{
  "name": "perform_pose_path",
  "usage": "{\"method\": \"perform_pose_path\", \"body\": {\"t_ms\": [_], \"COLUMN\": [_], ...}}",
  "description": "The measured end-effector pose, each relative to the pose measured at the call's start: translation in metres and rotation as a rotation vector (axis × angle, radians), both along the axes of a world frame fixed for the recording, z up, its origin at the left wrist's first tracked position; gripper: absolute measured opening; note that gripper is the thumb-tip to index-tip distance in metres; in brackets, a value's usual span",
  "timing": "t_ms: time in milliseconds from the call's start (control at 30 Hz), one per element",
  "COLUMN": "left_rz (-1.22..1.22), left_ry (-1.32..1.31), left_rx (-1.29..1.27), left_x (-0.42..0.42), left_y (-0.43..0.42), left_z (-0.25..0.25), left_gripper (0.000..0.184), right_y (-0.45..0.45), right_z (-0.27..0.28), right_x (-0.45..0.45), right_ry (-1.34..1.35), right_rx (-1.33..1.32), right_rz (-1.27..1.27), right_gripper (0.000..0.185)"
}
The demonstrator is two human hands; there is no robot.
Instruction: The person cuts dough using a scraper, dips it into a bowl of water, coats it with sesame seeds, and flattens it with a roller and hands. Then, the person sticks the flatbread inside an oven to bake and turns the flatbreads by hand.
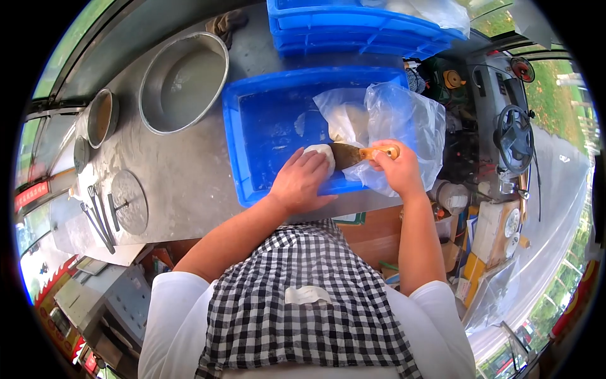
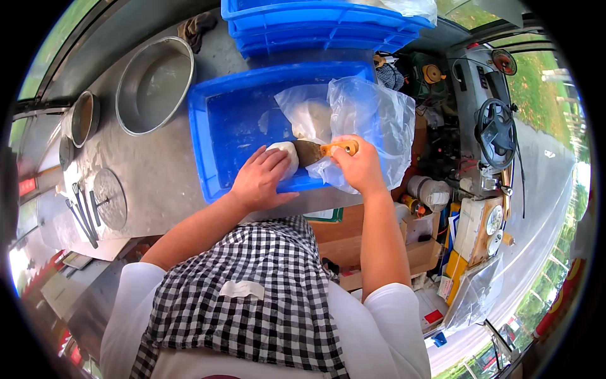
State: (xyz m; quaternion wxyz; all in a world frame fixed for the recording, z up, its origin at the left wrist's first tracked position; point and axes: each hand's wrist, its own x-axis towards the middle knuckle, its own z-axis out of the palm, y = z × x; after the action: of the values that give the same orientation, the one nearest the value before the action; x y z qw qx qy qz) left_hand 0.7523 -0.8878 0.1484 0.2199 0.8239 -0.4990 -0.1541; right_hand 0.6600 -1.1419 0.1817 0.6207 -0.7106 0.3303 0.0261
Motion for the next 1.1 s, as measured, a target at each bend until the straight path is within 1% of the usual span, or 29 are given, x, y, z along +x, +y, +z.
{"method": "perform_pose_path", "body": {"t_ms": [133,233,433,533,567,633,733,833,933,1033,1100], "left_rz": [0.122,0.25,0.265,0.262,0.267,0.281,0.315,0.337,0.347,0.364,0.457], "left_ry": [-0.006,0.135,0.202,0.209,0.222,0.245,0.289,0.396,0.341,0.403,0.539], "left_rx": [0.082,0.174,0.155,0.191,0.174,0.141,0.163,0.216,0.14,0.164,0.181], "left_x": [-0.009,-0.018,-0.017,-0.016,-0.016,-0.016,-0.015,-0.009,-0.011,-0.009,-0.002], "left_y": [0.011,0.029,0.032,0.032,0.033,0.034,0.03,0.028,0.033,0.03,0.026], "left_z": [0.012,0.012,0.004,0.003,0.003,0.006,0.008,0.018,0.011,0.017,0.017], "left_gripper": [0.089,0.096,0.1,0.101,0.102,0.103,0.107,0.112,0.116,0.116,0.115], "right_y": [-0.016,-0.023,-0.013,-0.02,-0.019,-0.016,0.0,-0.003,-0.011,0.009,0.016], "right_z": [-0.006,-0.007,0.0,-0.004,-0.006,-0.005,-0.015,-0.015,-0.011,-0.025,-0.014], "right_x": [-0.002,0.002,0.011,0.004,0.002,0.003,0.006,0.002,0.003,0.009,0.012], "right_ry": [0.058,0.076,0.105,0.091,0.101,0.119,0.168,0.186,0.228,0.218,0.177], "right_rx": [0.084,0.079,0.101,0.164,0.144,0.107,0.173,0.215,0.15,0.231,0.212], "right_rz": [0.018,0.033,0.031,0.017,0.005,-0.014,0.007,0.037,0.044,0.051,0.082], "right_gripper": [0.026,0.025,0.023,0.023,0.024,0.025,0.026,0.025,0.027,0.027,0.027]}}
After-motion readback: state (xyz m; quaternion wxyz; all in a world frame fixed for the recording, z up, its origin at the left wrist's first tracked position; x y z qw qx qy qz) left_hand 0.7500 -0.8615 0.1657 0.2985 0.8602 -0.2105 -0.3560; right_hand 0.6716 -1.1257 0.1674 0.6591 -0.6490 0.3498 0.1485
